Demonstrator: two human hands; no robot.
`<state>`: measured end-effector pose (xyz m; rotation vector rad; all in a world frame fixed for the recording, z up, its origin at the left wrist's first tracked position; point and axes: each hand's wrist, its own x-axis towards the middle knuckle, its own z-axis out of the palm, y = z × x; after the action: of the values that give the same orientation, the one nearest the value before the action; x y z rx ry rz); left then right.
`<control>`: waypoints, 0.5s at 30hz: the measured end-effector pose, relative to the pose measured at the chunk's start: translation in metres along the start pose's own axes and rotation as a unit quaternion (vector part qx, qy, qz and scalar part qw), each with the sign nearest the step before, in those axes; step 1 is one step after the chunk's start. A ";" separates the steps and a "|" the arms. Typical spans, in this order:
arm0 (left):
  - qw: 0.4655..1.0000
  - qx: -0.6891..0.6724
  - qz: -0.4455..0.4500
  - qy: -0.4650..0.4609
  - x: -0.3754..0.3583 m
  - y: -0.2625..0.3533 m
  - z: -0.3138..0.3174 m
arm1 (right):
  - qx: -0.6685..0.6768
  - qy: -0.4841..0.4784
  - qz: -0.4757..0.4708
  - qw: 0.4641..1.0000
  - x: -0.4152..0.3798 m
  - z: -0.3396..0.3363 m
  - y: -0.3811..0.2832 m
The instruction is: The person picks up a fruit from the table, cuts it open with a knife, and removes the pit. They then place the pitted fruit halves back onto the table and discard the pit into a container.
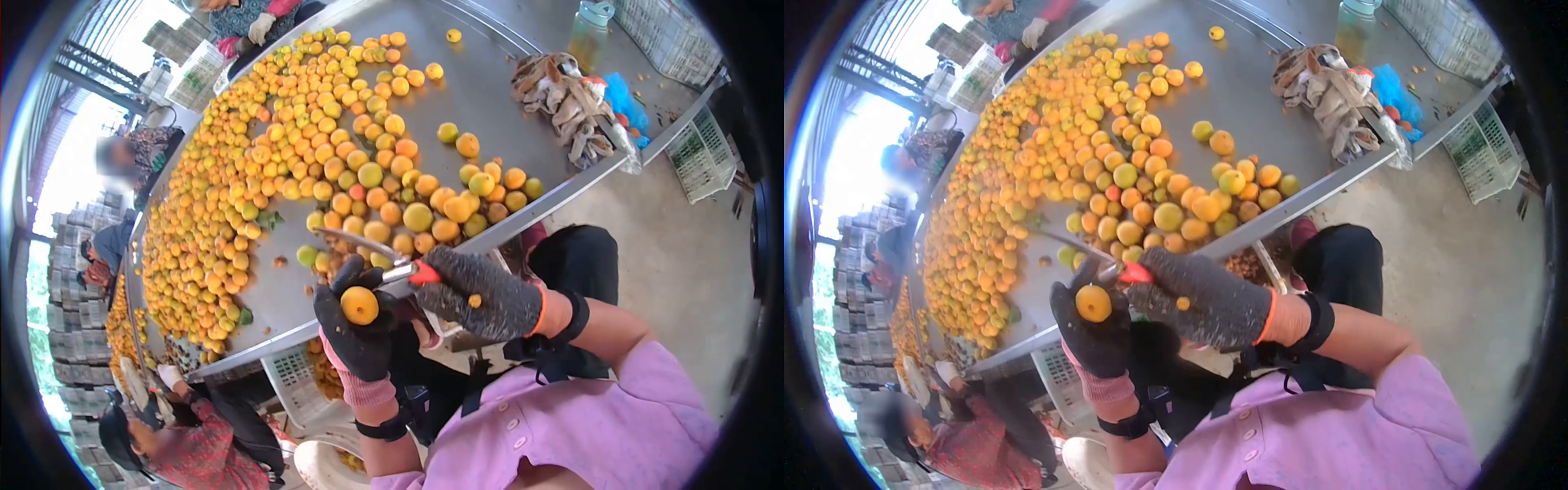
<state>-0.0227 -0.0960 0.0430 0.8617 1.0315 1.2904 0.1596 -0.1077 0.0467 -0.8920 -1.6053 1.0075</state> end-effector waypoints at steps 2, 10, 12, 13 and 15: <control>0.993 -0.102 -0.048 0.017 -0.016 -0.002 0.001 | 0.013 0.011 -0.005 1.000 -0.018 0.017 -0.008; 0.991 0.087 0.095 0.042 -0.062 -0.001 0.027 | -0.153 -0.040 0.104 0.982 -0.060 0.032 -0.048; 0.987 0.093 0.125 0.028 -0.069 -0.001 0.030 | -0.184 -0.036 0.111 0.976 -0.068 0.033 -0.049; 0.987 0.091 0.127 0.025 -0.072 0.000 0.031 | -0.187 -0.033 0.110 0.976 -0.070 0.034 -0.052; 0.989 0.097 0.109 0.022 -0.078 -0.002 0.030 | -0.242 -0.023 0.102 0.965 -0.076 0.036 -0.057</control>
<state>0.0075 -0.1717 0.0607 1.1233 1.1361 1.4125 0.1378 -0.2047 0.0672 -1.3948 -1.8664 0.7845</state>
